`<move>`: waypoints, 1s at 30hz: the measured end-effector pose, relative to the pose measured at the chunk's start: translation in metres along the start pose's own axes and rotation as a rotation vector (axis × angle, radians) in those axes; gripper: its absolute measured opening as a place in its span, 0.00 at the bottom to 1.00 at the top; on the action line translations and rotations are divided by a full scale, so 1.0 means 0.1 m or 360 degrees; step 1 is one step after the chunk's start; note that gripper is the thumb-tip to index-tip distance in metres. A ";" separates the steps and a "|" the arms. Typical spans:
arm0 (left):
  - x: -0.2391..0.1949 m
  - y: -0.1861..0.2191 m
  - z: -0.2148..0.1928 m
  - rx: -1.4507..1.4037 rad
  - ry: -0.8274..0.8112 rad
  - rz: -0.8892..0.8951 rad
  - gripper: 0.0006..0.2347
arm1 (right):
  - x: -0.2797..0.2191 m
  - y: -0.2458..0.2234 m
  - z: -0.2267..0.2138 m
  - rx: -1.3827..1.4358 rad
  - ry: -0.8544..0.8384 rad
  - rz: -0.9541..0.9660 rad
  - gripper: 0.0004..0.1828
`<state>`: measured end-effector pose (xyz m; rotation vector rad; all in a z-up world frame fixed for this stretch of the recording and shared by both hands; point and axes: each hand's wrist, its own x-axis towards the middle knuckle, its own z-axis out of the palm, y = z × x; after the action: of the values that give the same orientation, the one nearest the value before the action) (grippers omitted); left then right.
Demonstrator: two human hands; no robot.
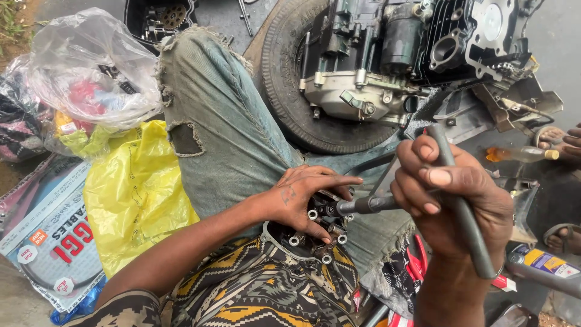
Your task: The person sits on the ground with a motorcycle engine casing on their lap and uses a large threaded-rod puller press to push a bearing or bushing out of the casing. They turn the T-handle bar, reposition the puller, and use a screwdriver to work on the part inside the casing.
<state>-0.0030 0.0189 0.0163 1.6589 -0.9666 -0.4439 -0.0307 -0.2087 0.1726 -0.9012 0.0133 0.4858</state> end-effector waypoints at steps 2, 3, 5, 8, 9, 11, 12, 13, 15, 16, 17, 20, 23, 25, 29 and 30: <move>0.01 0.00 -0.02 -0.0188 -0.0021 -0.0049 0.43 | 0.00 0.15 0.10 0.0067 0.0116 -0.0192 0.08; 0.01 -0.05 0.01 -0.0015 0.0012 0.0025 0.39 | 0.01 0.21 0.14 0.0158 0.0316 -0.0401 0.09; -0.03 -0.12 0.07 0.0157 0.0043 0.0087 0.35 | 0.03 0.31 0.09 0.0258 0.0514 -0.0601 0.10; -0.01 -0.16 0.09 0.0202 0.0019 0.0099 0.35 | 0.21 0.30 -0.15 0.0233 0.0222 -0.0628 0.14; 0.00 -0.19 0.11 0.0210 0.0019 0.0126 0.36 | 0.33 0.27 -0.24 0.0298 -0.0274 -0.0513 0.21; -0.03 -0.19 0.14 0.0213 0.0020 0.0145 0.36 | 0.45 0.29 -0.44 0.0369 -0.0765 -0.0387 0.29; -0.03 -0.18 0.13 0.0207 0.0022 0.0100 0.36 | 0.48 0.30 -0.57 0.0431 -0.0983 -0.0405 0.24; -0.03 -0.17 0.13 0.0202 0.0024 0.0055 0.36 | 0.52 0.32 -0.69 0.0495 -0.1202 -0.0422 0.20; -0.03 -0.16 0.12 0.0194 0.0018 0.0041 0.36 | 0.49 0.35 -0.74 0.0545 -0.1275 -0.0415 0.19; -0.05 -0.15 0.13 0.0184 0.0003 0.0029 0.36 | 0.45 0.38 -0.76 0.0596 -0.1343 -0.0416 0.17; -0.05 -0.14 0.13 0.0177 0.0001 0.0017 0.36 | 0.39 0.41 -0.74 0.0609 -0.1336 -0.0412 0.17; -0.03 -0.13 0.10 0.0177 -0.0021 0.0038 0.34 | 0.18 0.48 -0.67 0.0489 -0.1026 -0.0602 0.15; -0.03 -0.13 0.07 0.0149 -0.0010 0.0073 0.33 | -0.02 0.64 -0.61 0.0345 -0.0611 -0.0829 0.13; -0.03 -0.12 0.04 0.0120 -0.0015 0.0059 0.35 | -0.10 0.77 -0.56 0.0113 -0.0185 -0.1099 0.14; -0.04 -0.08 0.01 0.0111 0.0019 0.0098 0.35 | 0.13 0.84 0.11 -0.0097 0.0338 -0.1426 0.13; -0.02 -0.07 0.01 0.0135 0.0006 0.0090 0.36 | 0.20 0.82 0.21 -0.0468 0.0683 -0.1658 0.13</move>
<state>-0.0021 0.0205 0.0095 1.7028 -1.0396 -0.3663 -0.0505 -0.1425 0.1198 -1.1477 -0.1350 -0.6936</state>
